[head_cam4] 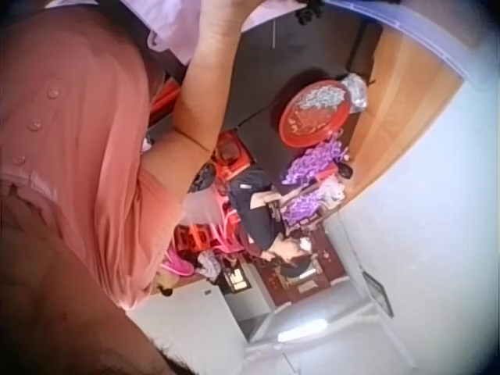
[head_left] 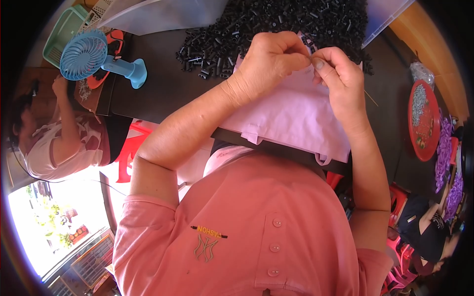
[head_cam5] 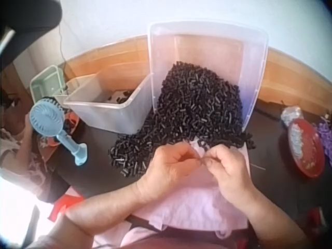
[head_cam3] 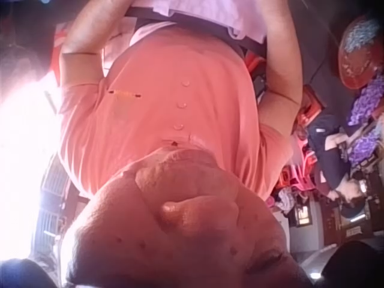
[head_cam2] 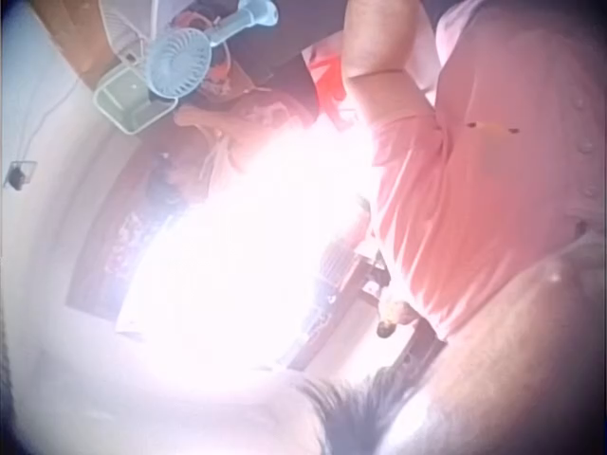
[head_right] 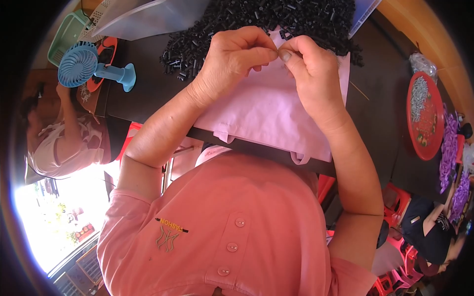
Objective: The person assembles plastic components by inserting pins into them by hand and placing the assembled pieces onto a cloth bag.
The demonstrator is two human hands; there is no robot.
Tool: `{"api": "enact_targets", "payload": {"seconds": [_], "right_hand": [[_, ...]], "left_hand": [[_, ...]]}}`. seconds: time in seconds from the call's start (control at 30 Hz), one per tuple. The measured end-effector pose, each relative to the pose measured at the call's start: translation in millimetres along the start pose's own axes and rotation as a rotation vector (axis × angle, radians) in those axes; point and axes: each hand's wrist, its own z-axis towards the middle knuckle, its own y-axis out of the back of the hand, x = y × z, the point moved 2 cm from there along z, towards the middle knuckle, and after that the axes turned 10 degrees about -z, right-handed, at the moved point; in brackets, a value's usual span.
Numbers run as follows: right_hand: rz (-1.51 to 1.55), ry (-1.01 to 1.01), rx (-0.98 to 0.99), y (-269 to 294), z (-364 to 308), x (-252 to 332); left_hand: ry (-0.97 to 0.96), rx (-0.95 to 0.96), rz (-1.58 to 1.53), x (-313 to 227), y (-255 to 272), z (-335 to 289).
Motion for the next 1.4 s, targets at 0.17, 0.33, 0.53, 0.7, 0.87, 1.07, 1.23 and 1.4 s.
{"api": "enact_targets", "payload": {"seconds": [0.17,0.33,0.53,0.7,0.87,1.07,1.23,1.4], "right_hand": [[-0.234,0.225,-0.111,-6.3,-0.4,-2.2],[-0.461,0.386,0.003,-11.0,-4.2,0.5],[-0.035,0.158,-0.179,5.9,2.7,7.7],[0.163,0.121,-0.097,4.1,0.3,5.3],[0.244,0.146,-0.095,5.0,-0.1,3.8],[0.296,0.024,-0.233,33.5,4.5,0.8],[0.328,0.002,-0.235,36.6,2.8,2.2],[0.314,0.03,-0.258,40.2,4.4,4.9]], "left_hand": [[0.148,-0.154,-0.129,0.3,5.3,1.2],[0.231,-0.182,-0.185,-0.1,10.8,6.2],[0.316,-0.088,-0.379,-1.6,11.6,5.8],[0.399,-0.002,-0.563,-1.4,4.2,3.9],[0.395,0.01,-0.548,-3.8,2.6,4.3],[0.14,-0.344,-0.253,-14.1,42.0,17.0],[0.063,-0.082,0.363,-18.6,32.5,21.6],[-0.342,-0.029,0.761,6.7,14.1,39.9]]}}
